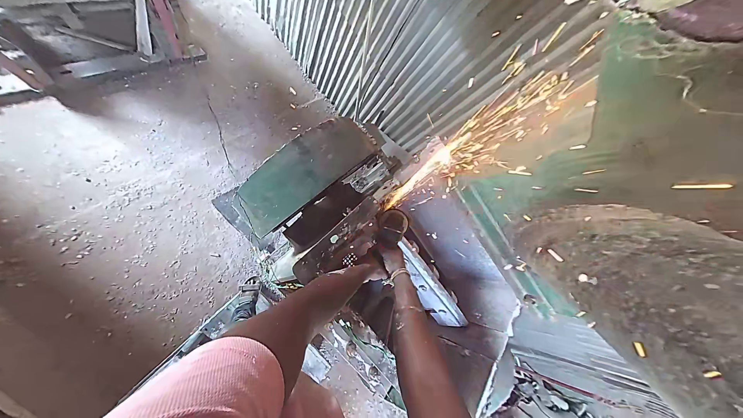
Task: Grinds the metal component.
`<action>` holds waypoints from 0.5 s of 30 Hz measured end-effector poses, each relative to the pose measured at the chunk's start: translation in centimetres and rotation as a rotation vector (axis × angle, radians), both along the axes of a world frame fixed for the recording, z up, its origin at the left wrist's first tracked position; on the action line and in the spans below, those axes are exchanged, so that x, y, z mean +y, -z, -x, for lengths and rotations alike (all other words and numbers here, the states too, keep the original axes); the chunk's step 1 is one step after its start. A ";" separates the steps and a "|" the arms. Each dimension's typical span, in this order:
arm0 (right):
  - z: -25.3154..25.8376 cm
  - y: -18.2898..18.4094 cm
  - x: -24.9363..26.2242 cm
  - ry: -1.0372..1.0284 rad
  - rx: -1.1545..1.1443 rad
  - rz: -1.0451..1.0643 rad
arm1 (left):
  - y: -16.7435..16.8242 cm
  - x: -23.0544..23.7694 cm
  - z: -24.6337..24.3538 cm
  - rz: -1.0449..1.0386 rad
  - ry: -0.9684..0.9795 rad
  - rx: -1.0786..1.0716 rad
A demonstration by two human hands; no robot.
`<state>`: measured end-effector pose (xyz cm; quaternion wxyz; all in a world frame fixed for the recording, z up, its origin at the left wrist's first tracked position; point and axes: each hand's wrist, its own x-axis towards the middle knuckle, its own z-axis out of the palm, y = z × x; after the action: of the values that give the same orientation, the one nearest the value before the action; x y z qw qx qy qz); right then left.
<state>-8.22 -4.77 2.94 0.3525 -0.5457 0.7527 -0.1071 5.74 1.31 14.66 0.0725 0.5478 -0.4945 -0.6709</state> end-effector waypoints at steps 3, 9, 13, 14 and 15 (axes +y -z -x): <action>0.7 -0.3 0.9 0.048 0.029 -0.024 | -0.1 0.3 0.6 0.000 0.094 -0.025; 2.2 -0.2 2.7 0.177 -0.057 0.022 | -0.1 0.7 1.8 0.161 0.219 -0.012; 3.3 -0.4 3.5 0.274 -0.112 0.075 | 0.6 0.3 2.9 0.282 0.326 0.014; 3.5 -0.8 3.6 0.307 -0.140 0.110 | 0.8 -0.1 3.3 0.282 0.340 -0.007; 3.5 -1.4 3.9 0.345 -0.169 0.147 | 1.1 -0.5 3.6 0.297 0.365 -0.030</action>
<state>-11.73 -0.91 4.31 0.3500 -0.4218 0.7931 -0.2657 2.12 0.81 13.60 0.0223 0.4426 -0.6796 -0.5846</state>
